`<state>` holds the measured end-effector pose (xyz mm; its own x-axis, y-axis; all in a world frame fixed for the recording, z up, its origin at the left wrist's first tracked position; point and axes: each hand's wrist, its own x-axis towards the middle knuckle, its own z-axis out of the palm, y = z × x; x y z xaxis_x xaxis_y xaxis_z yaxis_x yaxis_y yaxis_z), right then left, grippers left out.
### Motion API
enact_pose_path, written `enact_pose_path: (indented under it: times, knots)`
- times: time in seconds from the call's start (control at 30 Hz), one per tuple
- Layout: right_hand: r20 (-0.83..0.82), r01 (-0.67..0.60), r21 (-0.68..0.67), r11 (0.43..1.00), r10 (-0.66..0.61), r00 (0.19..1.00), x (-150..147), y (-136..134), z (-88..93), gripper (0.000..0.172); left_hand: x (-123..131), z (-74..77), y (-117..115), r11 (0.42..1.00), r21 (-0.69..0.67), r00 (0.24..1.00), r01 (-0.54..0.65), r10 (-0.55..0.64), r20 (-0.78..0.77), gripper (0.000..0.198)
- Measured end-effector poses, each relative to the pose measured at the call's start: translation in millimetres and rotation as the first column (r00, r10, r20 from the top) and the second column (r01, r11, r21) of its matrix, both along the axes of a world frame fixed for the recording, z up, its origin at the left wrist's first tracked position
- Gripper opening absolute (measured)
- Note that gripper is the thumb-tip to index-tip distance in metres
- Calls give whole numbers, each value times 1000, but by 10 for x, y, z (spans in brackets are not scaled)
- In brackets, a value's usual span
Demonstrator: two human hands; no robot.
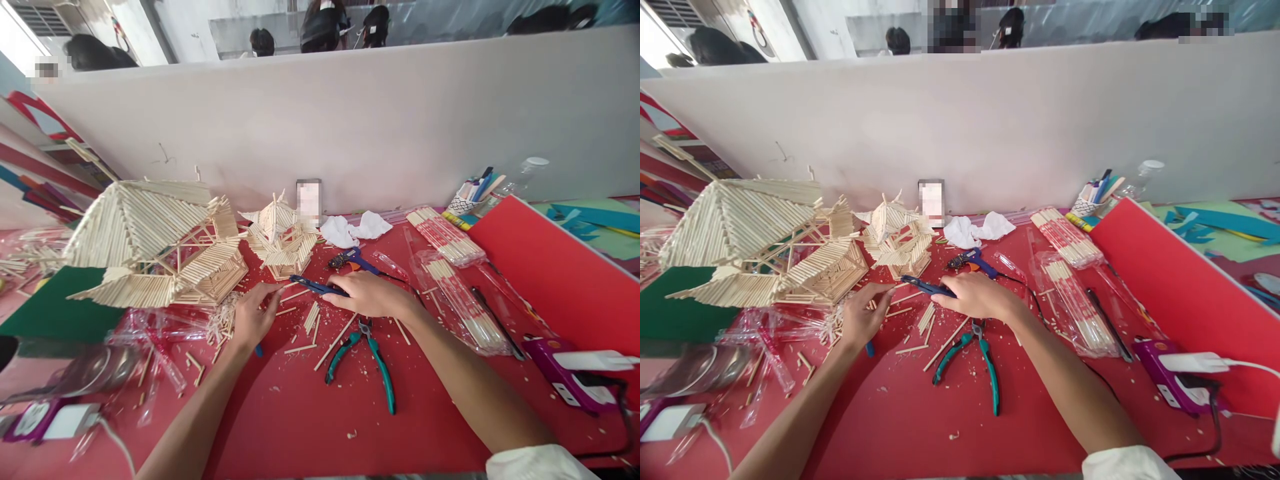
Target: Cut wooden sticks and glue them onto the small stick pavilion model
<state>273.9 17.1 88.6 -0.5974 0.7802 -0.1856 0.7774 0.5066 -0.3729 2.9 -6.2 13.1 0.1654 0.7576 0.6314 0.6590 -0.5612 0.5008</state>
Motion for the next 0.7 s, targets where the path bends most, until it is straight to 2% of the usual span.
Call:
enact_pose_path:
  times: [0.37, 0.57, 0.7]
  knots:
    - [48, -47, 48, 998, 45, 998, -51, -16, -116, 38, 3, -14, -44, 999, -41, 998, -28, 26, -51, 18]
    - [-81, 19, 1, 1000, -19, 997, -44, -64, -141, 38, -25, -26, -48, 999, 7, 996, -40, 41, -81, 16]
    - [-110, 83, 40, 996, -78, 991, -63, -129, -181, 39, -10, -21, -63, 999, -8, 994, -51, 50, -101, 16]
